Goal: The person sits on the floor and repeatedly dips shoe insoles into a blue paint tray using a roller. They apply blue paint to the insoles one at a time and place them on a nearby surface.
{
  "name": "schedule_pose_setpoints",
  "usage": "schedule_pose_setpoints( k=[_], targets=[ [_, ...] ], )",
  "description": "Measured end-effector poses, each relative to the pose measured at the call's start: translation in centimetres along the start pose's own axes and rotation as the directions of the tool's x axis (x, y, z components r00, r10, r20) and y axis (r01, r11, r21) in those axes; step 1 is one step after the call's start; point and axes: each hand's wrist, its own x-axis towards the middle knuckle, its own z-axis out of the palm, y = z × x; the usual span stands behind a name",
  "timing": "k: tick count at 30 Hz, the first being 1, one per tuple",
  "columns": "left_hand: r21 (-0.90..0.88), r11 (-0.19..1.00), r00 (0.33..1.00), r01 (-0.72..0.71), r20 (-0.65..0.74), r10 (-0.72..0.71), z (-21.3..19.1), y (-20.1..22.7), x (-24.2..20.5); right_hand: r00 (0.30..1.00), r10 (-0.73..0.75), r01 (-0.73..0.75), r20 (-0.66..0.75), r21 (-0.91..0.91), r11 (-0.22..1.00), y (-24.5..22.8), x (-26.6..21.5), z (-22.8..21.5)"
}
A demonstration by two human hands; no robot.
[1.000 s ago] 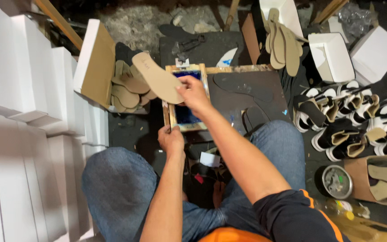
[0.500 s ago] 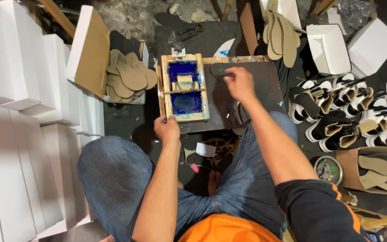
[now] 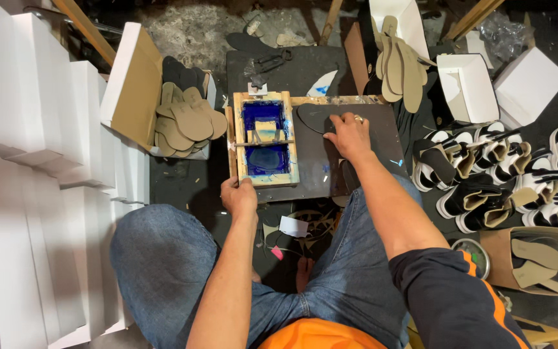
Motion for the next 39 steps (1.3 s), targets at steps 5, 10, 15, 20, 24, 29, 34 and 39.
schedule_pose_setpoints(
  k=[5,10,15,20,24,29,34,39],
  targets=[
    [0.042,0.999,1.000,0.017,0.009,-0.017,-0.4,0.5,-0.4,0.942,-0.195,0.139,-0.272,-0.212,0.967,-0.3,0.0,0.6],
    [0.070,0.997,1.000,0.026,0.006,-0.027,-0.5,0.4,-0.3,0.686,0.215,0.054,-0.695,0.342,0.938,-1.8,-1.7,-4.8],
    [0.087,0.996,1.000,0.026,0.002,-0.026,-0.4,0.4,-0.3,0.606,0.763,-0.144,-0.226,0.912,0.384,-2.3,-2.2,-0.8],
    [0.063,0.998,1.000,0.019,-0.021,-0.017,0.0,-0.3,0.5,0.517,0.815,0.070,-0.264,0.961,0.267,-2.3,-3.1,-2.9],
    [0.023,0.999,0.999,0.024,-0.034,-0.023,0.0,-0.3,0.4,0.512,0.851,0.089,-0.113,0.993,0.079,-4.0,-4.5,-2.8],
    [-0.037,0.997,0.995,0.067,-0.074,-0.069,0.2,-0.6,1.1,0.490,0.815,-0.145,0.309,0.951,-0.273,-3.6,-4.8,3.4],
    [-0.260,0.965,0.995,0.035,-0.079,-0.057,0.2,0.2,1.1,0.523,0.531,-0.391,0.667,0.741,-0.546,-7.2,-8.2,-0.2],
    [-0.383,0.924,1.000,0.007,-0.024,-0.018,-1.0,3.3,-1.2,0.644,0.690,-0.493,0.331,0.869,0.043,-6.8,-8.4,-2.3]
  ],
)
